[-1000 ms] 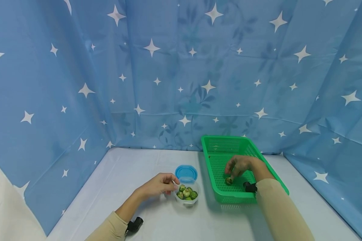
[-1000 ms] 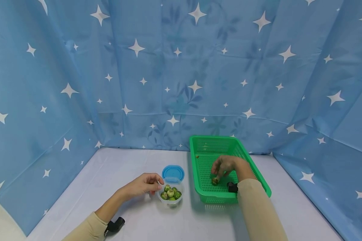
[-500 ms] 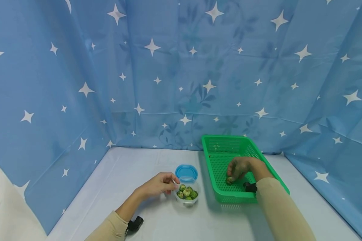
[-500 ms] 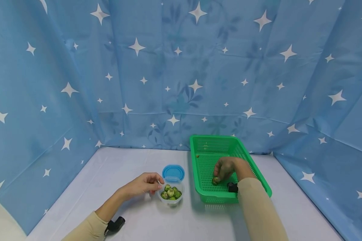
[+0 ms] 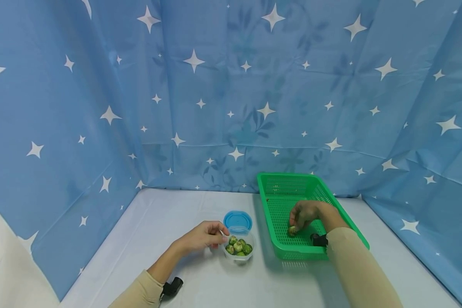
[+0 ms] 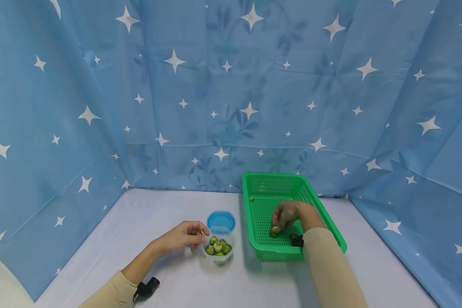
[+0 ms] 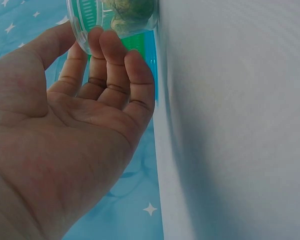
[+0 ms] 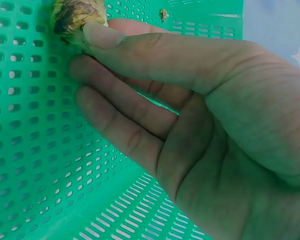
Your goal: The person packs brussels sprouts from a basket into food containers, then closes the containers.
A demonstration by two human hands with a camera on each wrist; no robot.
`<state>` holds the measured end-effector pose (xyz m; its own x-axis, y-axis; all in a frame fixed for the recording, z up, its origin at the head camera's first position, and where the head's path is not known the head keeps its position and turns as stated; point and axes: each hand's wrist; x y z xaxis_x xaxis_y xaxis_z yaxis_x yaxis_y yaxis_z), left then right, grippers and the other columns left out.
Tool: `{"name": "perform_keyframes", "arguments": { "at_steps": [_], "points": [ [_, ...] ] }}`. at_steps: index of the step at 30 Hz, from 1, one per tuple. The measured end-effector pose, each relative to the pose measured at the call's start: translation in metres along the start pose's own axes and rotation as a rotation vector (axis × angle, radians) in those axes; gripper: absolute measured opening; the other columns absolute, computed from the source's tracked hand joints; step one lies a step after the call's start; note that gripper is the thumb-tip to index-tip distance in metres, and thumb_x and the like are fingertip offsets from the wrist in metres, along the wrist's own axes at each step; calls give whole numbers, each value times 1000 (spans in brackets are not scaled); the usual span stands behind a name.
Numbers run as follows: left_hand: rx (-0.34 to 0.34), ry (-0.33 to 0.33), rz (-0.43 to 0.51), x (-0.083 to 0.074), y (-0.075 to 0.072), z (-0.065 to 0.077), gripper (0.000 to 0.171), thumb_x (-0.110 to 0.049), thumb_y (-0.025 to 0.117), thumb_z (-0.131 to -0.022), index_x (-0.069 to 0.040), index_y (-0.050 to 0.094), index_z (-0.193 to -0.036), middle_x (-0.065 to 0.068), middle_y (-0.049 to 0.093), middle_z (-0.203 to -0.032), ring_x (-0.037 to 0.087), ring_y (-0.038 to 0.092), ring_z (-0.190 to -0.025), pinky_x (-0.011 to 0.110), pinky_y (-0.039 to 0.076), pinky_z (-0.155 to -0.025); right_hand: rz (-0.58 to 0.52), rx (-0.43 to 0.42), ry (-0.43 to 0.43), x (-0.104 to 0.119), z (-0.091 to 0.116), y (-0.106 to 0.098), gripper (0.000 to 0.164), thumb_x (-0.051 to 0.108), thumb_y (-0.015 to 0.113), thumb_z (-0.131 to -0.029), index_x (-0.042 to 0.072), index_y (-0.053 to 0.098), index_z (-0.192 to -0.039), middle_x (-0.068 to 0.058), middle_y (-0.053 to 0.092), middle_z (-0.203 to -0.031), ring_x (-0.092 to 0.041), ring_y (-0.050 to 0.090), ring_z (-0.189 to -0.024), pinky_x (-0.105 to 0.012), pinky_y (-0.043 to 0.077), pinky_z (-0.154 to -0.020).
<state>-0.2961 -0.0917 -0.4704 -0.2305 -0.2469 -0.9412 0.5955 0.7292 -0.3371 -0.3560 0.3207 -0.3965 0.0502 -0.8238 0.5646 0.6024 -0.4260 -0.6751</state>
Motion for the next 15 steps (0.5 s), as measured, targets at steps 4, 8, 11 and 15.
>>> {"name": "perform_keyframes", "arguments": {
  "at_steps": [4,8,11,15],
  "points": [
    [0,-5,5,0,0,0,24,-23,68,-103,-7,69,-120,10,71,-97,21,62,-81,36,53,-73,-8,1,-10,-1,0,0,12,-1,77,-90,0,73,-101,-10,71,-100,-22,69,-95,-45,59,-89],
    [0,-3,4,0,0,0,24,-22,67,-103,-7,69,-120,9,71,-97,21,62,-80,36,53,-73,-28,-15,-1,-1,0,1,13,-2,77,-89,1,73,-101,-9,73,-101,-21,70,-96,-45,59,-91],
    [0,-4,3,0,0,0,23,-23,68,-103,-7,69,-120,8,71,-96,21,62,-80,36,53,-73,-38,-26,4,-1,-1,2,13,-2,77,-90,2,73,-101,-8,73,-101,-21,70,-96,-45,59,-93],
    [-1,-9,6,-1,1,1,24,-23,68,-102,-7,69,-120,6,70,-95,22,62,-81,36,53,-73,-36,-24,-14,0,0,2,12,-1,77,-90,2,74,-101,-8,73,-99,-21,70,-95,-45,58,-93]
  ]
}}
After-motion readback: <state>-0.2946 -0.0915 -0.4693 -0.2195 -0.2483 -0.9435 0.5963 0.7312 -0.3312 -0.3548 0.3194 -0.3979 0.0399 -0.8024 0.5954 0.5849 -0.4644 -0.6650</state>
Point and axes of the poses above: each hand's wrist, its own z-axis away from the middle knuckle, its own y-axis out of the palm, x = y × z
